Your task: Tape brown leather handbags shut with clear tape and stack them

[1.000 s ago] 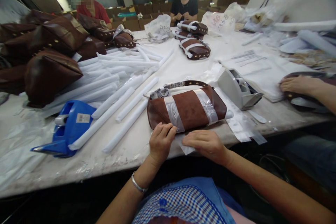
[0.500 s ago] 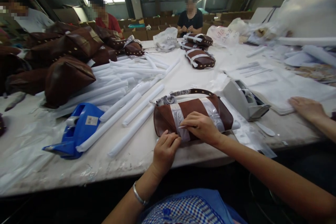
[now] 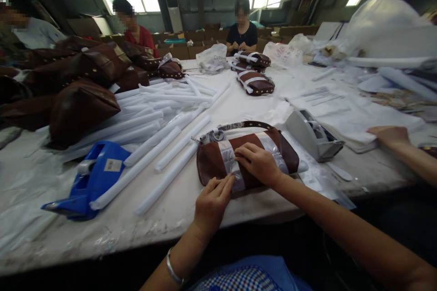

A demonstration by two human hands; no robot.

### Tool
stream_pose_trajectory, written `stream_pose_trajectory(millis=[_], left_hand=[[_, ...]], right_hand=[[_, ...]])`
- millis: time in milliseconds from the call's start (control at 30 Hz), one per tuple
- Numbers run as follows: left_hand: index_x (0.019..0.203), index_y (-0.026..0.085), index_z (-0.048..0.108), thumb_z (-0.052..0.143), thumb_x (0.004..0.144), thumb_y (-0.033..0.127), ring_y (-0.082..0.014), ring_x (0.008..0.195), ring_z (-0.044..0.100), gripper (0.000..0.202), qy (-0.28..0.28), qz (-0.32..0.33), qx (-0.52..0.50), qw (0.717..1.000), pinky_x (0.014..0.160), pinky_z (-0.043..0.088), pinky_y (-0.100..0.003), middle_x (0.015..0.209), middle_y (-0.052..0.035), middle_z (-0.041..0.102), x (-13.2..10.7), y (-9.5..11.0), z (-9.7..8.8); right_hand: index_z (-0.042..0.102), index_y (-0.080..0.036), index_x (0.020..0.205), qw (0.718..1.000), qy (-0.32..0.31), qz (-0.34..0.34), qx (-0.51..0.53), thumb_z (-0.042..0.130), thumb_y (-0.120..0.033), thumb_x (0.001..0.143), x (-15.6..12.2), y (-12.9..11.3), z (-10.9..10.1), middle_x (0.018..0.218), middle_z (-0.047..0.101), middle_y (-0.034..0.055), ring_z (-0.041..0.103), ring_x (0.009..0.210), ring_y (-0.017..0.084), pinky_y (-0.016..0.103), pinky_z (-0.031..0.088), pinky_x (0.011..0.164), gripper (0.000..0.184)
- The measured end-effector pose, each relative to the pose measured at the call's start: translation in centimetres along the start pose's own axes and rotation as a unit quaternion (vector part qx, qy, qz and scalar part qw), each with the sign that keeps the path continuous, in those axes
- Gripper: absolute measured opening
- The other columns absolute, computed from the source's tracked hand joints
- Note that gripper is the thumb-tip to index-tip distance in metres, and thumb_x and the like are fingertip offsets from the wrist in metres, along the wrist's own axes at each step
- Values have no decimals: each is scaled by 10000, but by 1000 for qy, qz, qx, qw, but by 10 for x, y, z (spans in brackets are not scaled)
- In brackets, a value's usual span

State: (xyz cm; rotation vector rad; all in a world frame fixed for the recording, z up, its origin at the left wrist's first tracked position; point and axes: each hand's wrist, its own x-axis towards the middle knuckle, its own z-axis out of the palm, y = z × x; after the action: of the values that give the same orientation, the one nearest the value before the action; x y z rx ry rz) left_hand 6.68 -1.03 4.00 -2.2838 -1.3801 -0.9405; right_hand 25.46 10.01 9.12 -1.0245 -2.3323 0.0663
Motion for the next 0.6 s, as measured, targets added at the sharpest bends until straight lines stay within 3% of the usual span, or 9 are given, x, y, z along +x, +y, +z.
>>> stream_pose_trajectory(millis=[67, 167, 233, 333, 400, 467, 533, 600], left_hand=[[1339, 173, 578, 575, 929, 119, -166, 928, 661, 413, 9, -8, -6, 1000, 969, 547, -335, 1219, -6, 721, 2, 2, -1], [1353, 174, 569, 551, 944, 128, -176, 926, 661, 413, 22, -3, -3, 1000, 978, 525, -332, 1190, 0, 733, 2, 2, -1], [1367, 175, 560, 532, 953, 138, -183, 926, 661, 417, 29, 7, -2, 1000, 977, 517, -336, 1178, 1, 737, 2, 0, 0], [1385, 176, 545, 515, 961, 150, -187, 907, 658, 426, 39, 18, 1, 999, 961, 516, -341, 1160, 8, 743, 2, -2, 2], [1392, 179, 537, 515, 961, 153, -188, 899, 655, 432, 42, 21, 8, 999, 947, 518, -341, 1162, 17, 742, 2, -2, 2], [1395, 178, 534, 520, 961, 158, -188, 900, 653, 435, 42, 23, 12, 999, 942, 517, -342, 1169, 21, 739, 1, -2, 3], [1389, 178, 539, 527, 957, 161, -190, 916, 654, 432, 38, 20, 12, 999, 952, 514, -343, 1181, 20, 734, 0, -2, 3], [1374, 186, 555, 530, 955, 163, -194, 944, 655, 420, 32, 13, 10, 999, 960, 512, -339, 1188, 19, 731, 0, -1, 3]], right_hand=[[657, -266, 1147, 999, 48, 6, -10, 582, -292, 965, -10, 20, -18, 1105, 704, 36, 656, 1033, 212, 342, 521, 931, 199], [642, -254, 1223, 990, 117, 52, -63, 573, -324, 956, -29, 72, -62, 1267, 663, 65, 599, 1189, 245, 410, 458, 1074, 285], [679, -221, 1162, 973, 163, 121, -111, 588, -348, 928, -42, 115, -96, 1321, 633, 97, 545, 1258, 280, 475, 393, 1131, 281], [743, -195, 909, 929, 197, 300, -88, 696, -400, 807, -60, 176, -132, 1334, 621, 132, 428, 1357, 350, 528, 268, 1186, 233], [716, -213, 682, 900, 188, 393, -25, 754, -431, 734, -68, 206, -140, 1148, 713, 136, 490, 1291, 374, 522, 320, 1146, 227], [673, -242, 564, 885, 175, 429, 33, 764, -474, 716, -74, 223, -136, 862, 756, 107, 622, 1094, 343, 476, 460, 1006, 291], [686, -248, 579, 877, 171, 440, 95, 767, -512, 700, -76, 230, -128, 693, 734, 62, 677, 882, 286, 413, 537, 829, 301], [721, -215, 655, 862, 177, 448, 158, 794, -524, 648, -76, 231, -122, 677, 733, 48, 679, 771, 251, 373, 549, 719, 318]])
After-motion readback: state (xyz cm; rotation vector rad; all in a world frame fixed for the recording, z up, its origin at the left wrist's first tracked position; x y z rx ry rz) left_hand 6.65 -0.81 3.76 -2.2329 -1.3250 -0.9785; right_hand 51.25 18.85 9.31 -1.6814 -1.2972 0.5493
